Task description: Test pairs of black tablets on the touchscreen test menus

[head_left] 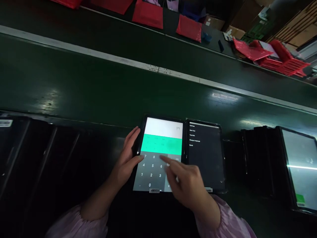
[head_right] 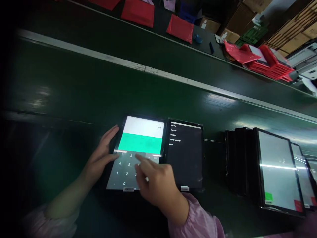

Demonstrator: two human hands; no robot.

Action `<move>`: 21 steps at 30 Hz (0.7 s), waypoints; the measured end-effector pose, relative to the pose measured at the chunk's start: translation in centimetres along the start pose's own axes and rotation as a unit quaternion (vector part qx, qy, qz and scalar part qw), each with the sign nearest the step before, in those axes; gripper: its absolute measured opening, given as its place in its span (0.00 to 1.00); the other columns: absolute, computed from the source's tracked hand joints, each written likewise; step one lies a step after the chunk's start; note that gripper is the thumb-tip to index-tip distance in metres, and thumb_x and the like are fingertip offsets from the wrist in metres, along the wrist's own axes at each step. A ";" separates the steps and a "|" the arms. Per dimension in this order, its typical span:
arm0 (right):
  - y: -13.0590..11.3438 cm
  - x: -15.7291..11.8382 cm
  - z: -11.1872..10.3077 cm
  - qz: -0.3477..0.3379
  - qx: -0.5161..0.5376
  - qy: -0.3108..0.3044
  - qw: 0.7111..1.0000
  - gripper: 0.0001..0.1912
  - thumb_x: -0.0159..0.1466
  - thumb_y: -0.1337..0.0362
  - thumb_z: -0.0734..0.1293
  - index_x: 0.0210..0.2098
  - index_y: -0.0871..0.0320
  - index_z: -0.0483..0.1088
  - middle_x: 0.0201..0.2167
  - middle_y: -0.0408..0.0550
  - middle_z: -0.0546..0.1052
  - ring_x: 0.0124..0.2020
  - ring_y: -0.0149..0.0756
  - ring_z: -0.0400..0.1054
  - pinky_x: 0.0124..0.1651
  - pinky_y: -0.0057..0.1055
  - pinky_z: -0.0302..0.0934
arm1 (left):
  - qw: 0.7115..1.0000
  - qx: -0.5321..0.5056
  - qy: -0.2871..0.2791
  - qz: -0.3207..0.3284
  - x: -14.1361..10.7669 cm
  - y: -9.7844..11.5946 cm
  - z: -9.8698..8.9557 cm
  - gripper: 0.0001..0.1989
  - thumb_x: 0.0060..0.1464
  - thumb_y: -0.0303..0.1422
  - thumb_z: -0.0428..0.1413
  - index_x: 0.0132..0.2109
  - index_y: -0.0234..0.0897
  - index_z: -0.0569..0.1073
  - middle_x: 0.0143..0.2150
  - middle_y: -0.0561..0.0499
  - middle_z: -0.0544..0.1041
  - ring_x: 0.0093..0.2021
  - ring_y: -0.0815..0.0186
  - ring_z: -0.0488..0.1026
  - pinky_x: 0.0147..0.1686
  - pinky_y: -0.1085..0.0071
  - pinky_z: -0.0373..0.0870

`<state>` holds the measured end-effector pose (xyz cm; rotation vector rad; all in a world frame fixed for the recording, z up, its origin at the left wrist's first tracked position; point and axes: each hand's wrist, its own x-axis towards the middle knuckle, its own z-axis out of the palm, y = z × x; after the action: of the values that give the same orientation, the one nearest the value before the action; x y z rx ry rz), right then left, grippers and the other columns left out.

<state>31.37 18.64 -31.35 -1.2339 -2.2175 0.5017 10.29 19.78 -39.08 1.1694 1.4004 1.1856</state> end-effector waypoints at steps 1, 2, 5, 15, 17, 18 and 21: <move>-0.4 0.0 0.4 -0.016 0.007 -0.019 1.000 0.22 0.81 0.66 0.58 0.34 0.60 0.76 0.46 0.53 0.87 0.22 0.28 0.76 0.21 0.27 0.61 | 1.000 0.008 -0.008 0.009 0.0 -0.1 0.0 0.34 0.59 0.38 0.60 0.71 0.50 0.71 0.80 0.48 0.61 0.81 0.45 0.52 0.74 0.45 0.61; -0.8 0.1 0.7 -0.025 0.009 -0.030 0.999 0.22 0.81 0.66 0.57 0.35 0.61 0.77 0.48 0.53 0.87 0.20 0.27 0.75 0.20 0.28 0.60 | 1.000 0.019 -0.014 0.013 0.0 -0.1 0.0 0.34 0.59 0.39 0.61 0.72 0.50 0.69 0.80 0.47 0.59 0.81 0.44 0.51 0.74 0.44 0.61; -1.0 0.1 0.6 -0.014 0.021 -0.018 1.000 0.22 0.81 0.66 0.57 0.37 0.62 0.79 0.44 0.52 0.88 0.16 0.24 0.68 0.20 0.27 0.59 | 0.998 0.064 -0.018 0.006 -0.1 0.1 0.1 0.35 0.61 0.42 0.61 0.74 0.49 0.67 0.81 0.45 0.56 0.81 0.42 0.49 0.74 0.41 0.58; 1.1 0.2 -0.7 0.062 -0.090 0.067 0.992 0.23 0.81 0.65 0.57 0.50 0.72 0.82 0.25 0.49 0.82 0.14 0.25 0.62 0.18 0.25 0.53 | 1.000 0.003 -0.012 -0.029 -0.1 0.5 0.3 0.34 0.59 0.39 0.59 0.72 0.45 0.67 0.80 0.43 0.59 0.81 0.44 0.50 0.76 0.42 0.56; 0.9 0.3 -0.4 0.037 -0.086 0.050 0.994 0.23 0.82 0.64 0.56 0.49 0.69 0.82 0.24 0.48 0.82 0.15 0.25 0.65 0.20 0.24 0.56 | 0.999 -0.007 -0.006 -0.037 0.0 0.6 0.2 0.35 0.58 0.39 0.60 0.71 0.43 0.67 0.80 0.42 0.60 0.81 0.44 0.51 0.76 0.43 0.56; 0.9 0.4 -0.5 0.033 -0.086 0.048 0.995 0.23 0.82 0.65 0.56 0.48 0.67 0.82 0.25 0.48 0.82 0.14 0.25 0.64 0.20 0.24 0.56 | 0.999 -0.012 -0.003 -0.043 0.0 0.7 0.2 0.35 0.58 0.39 0.60 0.71 0.43 0.68 0.80 0.42 0.60 0.81 0.45 0.51 0.76 0.44 0.56; 1.0 0.2 -0.9 0.065 -0.093 0.078 0.990 0.21 0.79 0.67 0.58 0.40 0.63 0.82 0.31 0.50 0.86 0.12 0.23 0.59 0.17 0.24 0.52 | 0.998 -0.020 0.003 -0.064 0.0 0.9 0.3 0.34 0.57 0.39 0.60 0.70 0.45 0.69 0.79 0.44 0.61 0.81 0.45 0.52 0.76 0.44 0.57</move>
<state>32.55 19.35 -31.18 -1.4690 -2.0986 0.2416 10.67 19.90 -38.22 1.0335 1.4289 1.1216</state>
